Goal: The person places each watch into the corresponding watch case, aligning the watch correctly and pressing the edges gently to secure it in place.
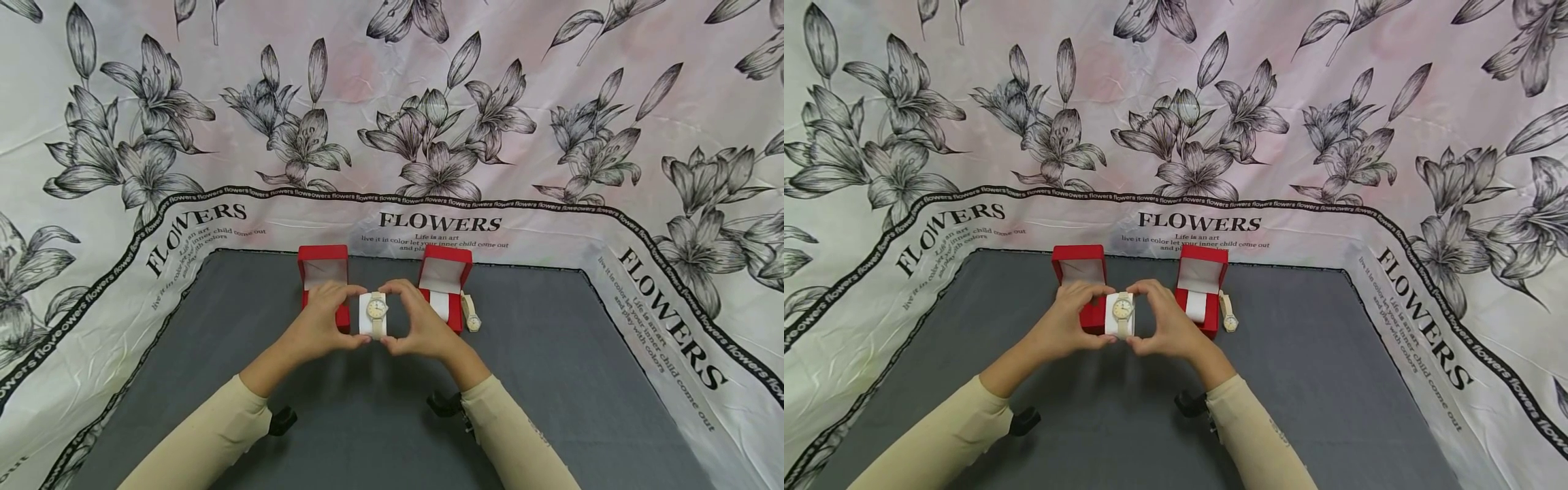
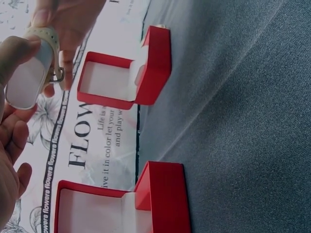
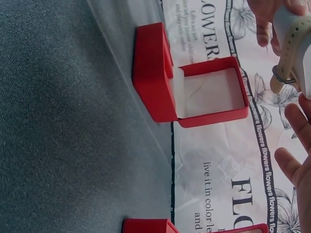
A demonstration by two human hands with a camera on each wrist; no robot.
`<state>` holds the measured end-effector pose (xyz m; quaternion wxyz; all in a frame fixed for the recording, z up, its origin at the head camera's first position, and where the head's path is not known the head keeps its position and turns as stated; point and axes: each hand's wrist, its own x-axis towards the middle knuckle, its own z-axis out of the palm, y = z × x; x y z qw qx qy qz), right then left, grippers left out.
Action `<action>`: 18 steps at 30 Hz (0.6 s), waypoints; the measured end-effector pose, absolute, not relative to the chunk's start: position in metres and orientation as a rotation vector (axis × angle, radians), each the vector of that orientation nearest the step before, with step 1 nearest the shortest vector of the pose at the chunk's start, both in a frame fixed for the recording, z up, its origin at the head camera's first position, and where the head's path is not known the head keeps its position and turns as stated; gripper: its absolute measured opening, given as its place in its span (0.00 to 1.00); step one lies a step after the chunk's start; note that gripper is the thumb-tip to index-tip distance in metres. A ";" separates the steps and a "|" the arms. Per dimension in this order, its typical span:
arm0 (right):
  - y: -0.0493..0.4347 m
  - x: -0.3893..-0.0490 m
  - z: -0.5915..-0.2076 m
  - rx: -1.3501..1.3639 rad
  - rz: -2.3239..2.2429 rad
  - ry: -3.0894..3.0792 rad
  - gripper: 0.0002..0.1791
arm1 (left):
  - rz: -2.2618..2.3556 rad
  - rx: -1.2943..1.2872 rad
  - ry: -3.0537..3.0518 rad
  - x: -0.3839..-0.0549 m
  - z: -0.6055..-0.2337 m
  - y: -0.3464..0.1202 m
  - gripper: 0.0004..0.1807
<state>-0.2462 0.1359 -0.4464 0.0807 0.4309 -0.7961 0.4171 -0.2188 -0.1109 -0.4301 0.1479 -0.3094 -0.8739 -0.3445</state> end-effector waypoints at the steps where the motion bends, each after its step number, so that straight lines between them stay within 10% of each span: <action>1: 0.136 -0.246 -0.447 1.292 1.248 -2.376 0.40 | -0.992 -0.890 -2.514 -0.219 -0.430 -0.111 0.41; 18: 0.138 -0.248 -0.439 1.301 1.098 -2.403 0.43 | -1.057 -0.889 -2.544 -0.223 -0.429 -0.114 0.41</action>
